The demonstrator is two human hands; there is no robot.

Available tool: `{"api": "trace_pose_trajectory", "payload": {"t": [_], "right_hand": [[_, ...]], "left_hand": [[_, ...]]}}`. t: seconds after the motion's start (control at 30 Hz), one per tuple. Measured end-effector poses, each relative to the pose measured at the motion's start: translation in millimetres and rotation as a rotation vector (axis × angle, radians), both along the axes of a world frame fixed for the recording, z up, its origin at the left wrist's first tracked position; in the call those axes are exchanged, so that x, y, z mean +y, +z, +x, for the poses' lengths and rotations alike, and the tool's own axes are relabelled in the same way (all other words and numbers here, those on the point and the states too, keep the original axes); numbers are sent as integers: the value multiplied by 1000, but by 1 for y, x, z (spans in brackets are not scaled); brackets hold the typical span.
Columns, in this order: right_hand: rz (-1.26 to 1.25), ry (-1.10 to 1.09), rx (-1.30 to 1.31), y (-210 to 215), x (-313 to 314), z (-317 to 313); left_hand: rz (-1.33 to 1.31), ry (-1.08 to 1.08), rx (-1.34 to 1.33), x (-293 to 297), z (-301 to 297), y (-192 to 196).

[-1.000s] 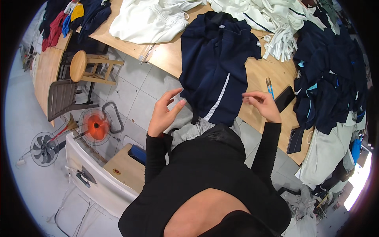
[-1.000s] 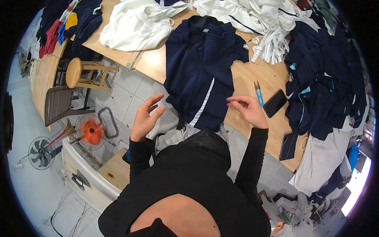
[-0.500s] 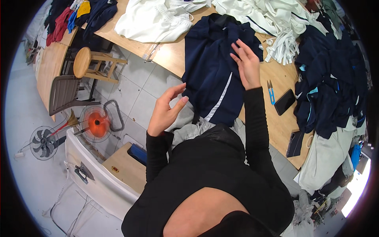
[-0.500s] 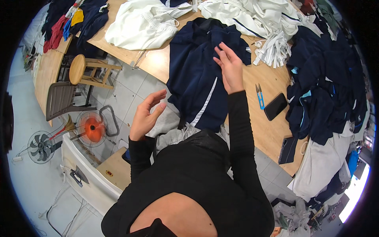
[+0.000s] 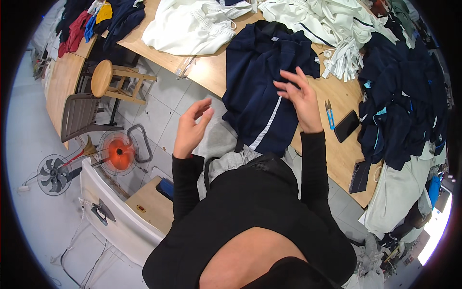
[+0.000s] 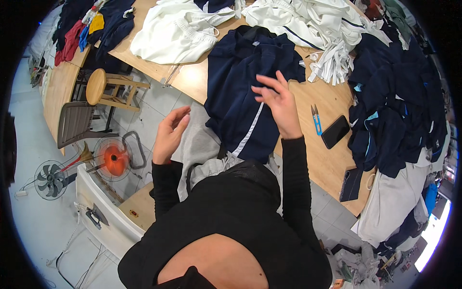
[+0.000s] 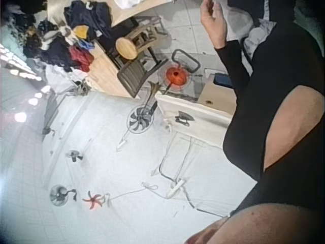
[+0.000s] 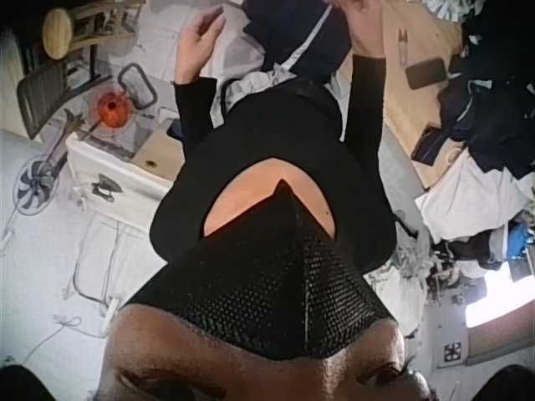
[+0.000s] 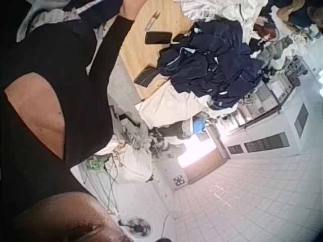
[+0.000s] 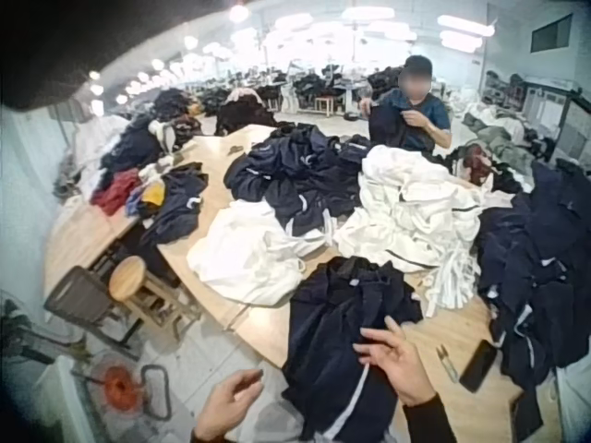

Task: Inspecting garments on a workshop table and trimming excess threads using thread nippers.

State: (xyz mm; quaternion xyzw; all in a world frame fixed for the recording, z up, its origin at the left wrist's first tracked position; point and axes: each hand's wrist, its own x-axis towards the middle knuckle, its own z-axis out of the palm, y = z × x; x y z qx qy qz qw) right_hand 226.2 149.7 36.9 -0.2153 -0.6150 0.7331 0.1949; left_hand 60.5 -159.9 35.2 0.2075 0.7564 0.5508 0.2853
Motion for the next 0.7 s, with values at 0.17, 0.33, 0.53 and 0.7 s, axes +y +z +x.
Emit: {"api": "trace_pose_trajectory", "payload": {"t": [0.17,0.33,0.53,0.7], "right_hand": [[-255,-206,40,-42,45,-57],[-258,145,187,-14,29,29],[270,-88,-564,-25,9,145],[258,-332,-543,-51,-11,132]], "left_hand": [[62,-149,167,37,13,22],[66,-67,98,5,15,0],[8,12,-78,-15,6,-31],[100,-47,-25,58,3,-28]]}}
